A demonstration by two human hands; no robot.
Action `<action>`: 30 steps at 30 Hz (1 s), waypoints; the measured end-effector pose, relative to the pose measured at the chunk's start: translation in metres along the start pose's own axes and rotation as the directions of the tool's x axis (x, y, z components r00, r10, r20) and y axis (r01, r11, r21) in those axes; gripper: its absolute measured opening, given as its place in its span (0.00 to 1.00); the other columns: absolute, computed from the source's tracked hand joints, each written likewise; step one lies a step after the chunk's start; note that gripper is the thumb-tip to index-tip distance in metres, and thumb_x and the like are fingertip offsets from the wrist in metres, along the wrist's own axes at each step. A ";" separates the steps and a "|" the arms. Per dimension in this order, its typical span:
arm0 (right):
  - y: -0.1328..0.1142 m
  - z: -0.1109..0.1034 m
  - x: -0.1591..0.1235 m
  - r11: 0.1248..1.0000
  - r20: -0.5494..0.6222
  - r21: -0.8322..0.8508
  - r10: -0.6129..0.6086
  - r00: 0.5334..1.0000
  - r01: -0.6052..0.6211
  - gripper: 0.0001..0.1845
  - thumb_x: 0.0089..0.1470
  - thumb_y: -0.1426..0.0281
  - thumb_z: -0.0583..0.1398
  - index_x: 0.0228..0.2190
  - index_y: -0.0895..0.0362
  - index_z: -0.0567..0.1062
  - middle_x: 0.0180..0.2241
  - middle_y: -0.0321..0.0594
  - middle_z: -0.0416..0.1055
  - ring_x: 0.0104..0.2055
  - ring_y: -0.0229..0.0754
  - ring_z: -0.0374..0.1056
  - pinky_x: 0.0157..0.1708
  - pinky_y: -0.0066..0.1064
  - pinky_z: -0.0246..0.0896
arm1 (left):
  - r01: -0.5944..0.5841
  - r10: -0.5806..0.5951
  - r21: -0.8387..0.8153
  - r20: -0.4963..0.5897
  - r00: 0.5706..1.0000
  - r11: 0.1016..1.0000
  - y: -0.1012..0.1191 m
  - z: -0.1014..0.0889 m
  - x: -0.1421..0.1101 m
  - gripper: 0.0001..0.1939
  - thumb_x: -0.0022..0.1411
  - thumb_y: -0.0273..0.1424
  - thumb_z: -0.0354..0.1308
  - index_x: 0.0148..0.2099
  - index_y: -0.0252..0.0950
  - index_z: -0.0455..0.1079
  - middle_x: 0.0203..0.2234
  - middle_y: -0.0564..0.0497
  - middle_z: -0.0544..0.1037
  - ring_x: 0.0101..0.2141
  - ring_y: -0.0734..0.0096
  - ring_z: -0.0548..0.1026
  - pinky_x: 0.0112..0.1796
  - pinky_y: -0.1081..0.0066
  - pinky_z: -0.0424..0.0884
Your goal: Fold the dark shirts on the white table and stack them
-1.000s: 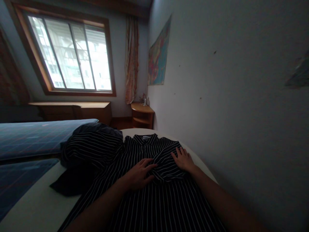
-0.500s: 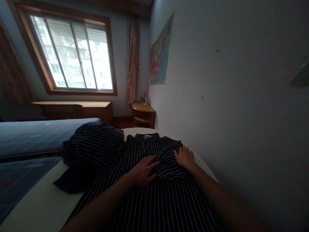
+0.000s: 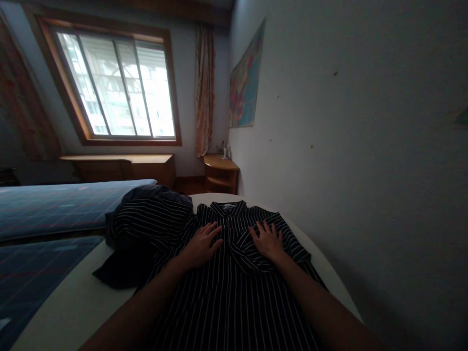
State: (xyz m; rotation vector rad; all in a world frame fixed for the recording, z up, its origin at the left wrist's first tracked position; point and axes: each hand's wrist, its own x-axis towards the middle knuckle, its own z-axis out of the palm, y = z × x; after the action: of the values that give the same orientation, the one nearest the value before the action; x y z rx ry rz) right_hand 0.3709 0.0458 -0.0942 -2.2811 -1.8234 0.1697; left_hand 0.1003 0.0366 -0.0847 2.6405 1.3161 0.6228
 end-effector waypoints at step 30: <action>0.063 -0.005 0.045 0.990 -0.022 -0.114 -0.086 0.996 0.083 0.32 0.65 0.53 0.43 0.66 0.52 0.56 0.69 0.40 0.47 0.71 0.52 0.40 0.66 0.47 0.35 | -0.380 0.419 -0.199 0.219 0.881 0.903 0.118 0.044 0.003 0.37 0.63 0.55 0.50 0.70 0.48 0.52 0.70 0.45 0.47 0.68 0.39 0.38 0.61 0.34 0.45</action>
State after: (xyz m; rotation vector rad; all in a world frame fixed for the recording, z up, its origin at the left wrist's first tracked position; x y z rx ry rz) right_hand 0.4420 0.0757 -0.1020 -2.2630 -1.9587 0.0226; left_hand 0.2064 -0.0302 -0.0895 2.7642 0.6264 0.3812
